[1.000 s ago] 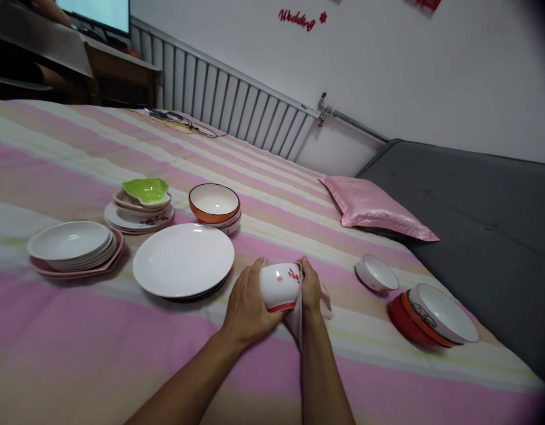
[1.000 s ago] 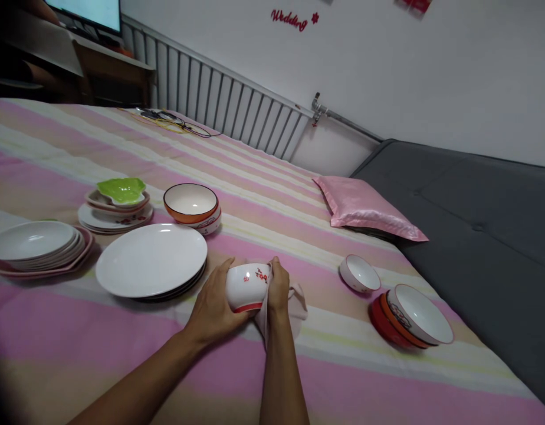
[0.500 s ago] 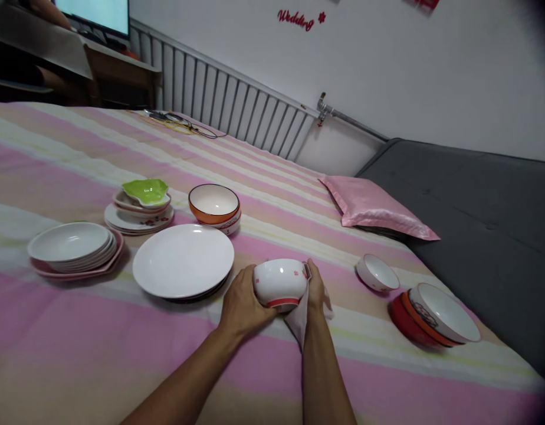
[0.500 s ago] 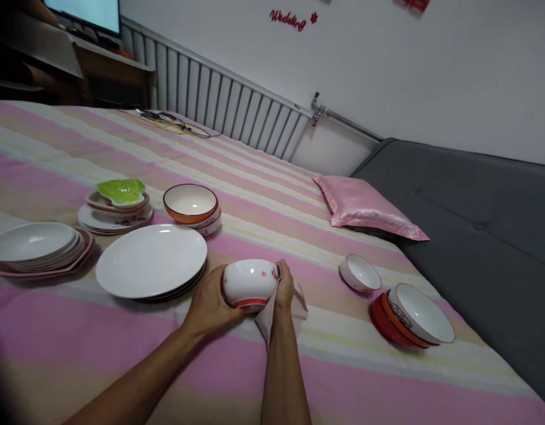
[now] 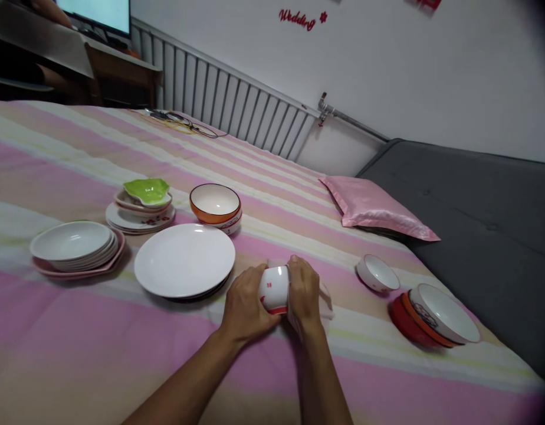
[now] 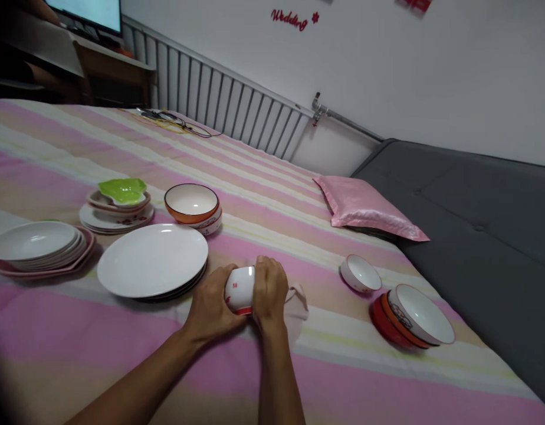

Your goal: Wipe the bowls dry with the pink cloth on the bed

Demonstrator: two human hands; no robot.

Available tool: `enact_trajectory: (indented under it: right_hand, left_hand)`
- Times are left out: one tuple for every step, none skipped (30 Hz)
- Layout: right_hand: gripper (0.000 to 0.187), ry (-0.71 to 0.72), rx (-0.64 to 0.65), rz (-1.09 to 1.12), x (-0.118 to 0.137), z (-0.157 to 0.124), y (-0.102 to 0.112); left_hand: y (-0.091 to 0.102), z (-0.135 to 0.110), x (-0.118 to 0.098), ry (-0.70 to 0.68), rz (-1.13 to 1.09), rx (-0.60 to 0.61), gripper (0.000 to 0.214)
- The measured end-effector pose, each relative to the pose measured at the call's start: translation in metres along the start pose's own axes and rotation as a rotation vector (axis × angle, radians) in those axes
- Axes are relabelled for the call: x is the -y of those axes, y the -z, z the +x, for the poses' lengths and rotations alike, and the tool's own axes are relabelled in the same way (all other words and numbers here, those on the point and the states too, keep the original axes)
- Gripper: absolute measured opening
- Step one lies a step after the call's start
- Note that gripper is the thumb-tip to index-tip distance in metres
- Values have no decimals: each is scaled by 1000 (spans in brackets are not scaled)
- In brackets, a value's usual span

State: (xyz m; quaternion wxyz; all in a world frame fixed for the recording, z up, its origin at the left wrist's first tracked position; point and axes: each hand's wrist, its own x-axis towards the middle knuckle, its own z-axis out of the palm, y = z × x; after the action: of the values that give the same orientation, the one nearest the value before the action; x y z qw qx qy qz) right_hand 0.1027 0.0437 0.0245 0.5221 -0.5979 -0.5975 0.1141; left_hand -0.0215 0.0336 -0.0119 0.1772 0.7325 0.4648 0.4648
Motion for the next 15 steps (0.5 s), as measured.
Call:
enact_trajectory:
  right_hand:
    - [40,57,20,-98,4,-1,-1]
    - [40,105,41,-202,8,-3,-2]
    - [40,145,59,-300,11,-4,-3]
    - [40,175,68,-383,14,-5,-4]
    - [39,199,74,-451,16,-6,-6]
    - [39,216,77,-503,17,-7,-7]
    - [38,229,82,-538,18,-8,-8]
    - [38,238,89,-558,19,-8,-8]
    - [38,243,97,-562,19,-8,-8]
    - [38,243,104,-551,19,-8,-7]
    - [38,237,109,-527,18,-7,-7]
    - [38,225,112,-492,16,-6,-5]
    - [39,208,111,-447,14,-5,-4]
    - [39,189,107,-392,11,-4,-3]
    - [39,167,102,-329,8,-3,-2]
  left_hand:
    - [0,0,0,-5,1,1,61]
    - [-1,0,0,-9,-2,0,60]
    - [-1,0,1,-16,-8,1,59]
    - [-2,0,2,-23,-17,1,59]
    - [-3,0,2,-30,-24,-1,57]
    - [-3,0,3,-38,-30,-5,55]
    - [-4,0,3,-44,-32,-9,53]
    - [-4,0,4,-46,-31,-12,51]
    - [-4,0,4,-44,-28,-13,50]
    - [-4,0,3,-39,-25,-10,51]
    - [-4,0,2,-31,-21,-1,51]
    - [-4,0,1,-21,-17,7,52]
    - [-3,1,0,-10,-13,15,53]
    - [-3,1,-1,2,-8,19,53]
    - [-3,1,-2,15,-3,21,53]
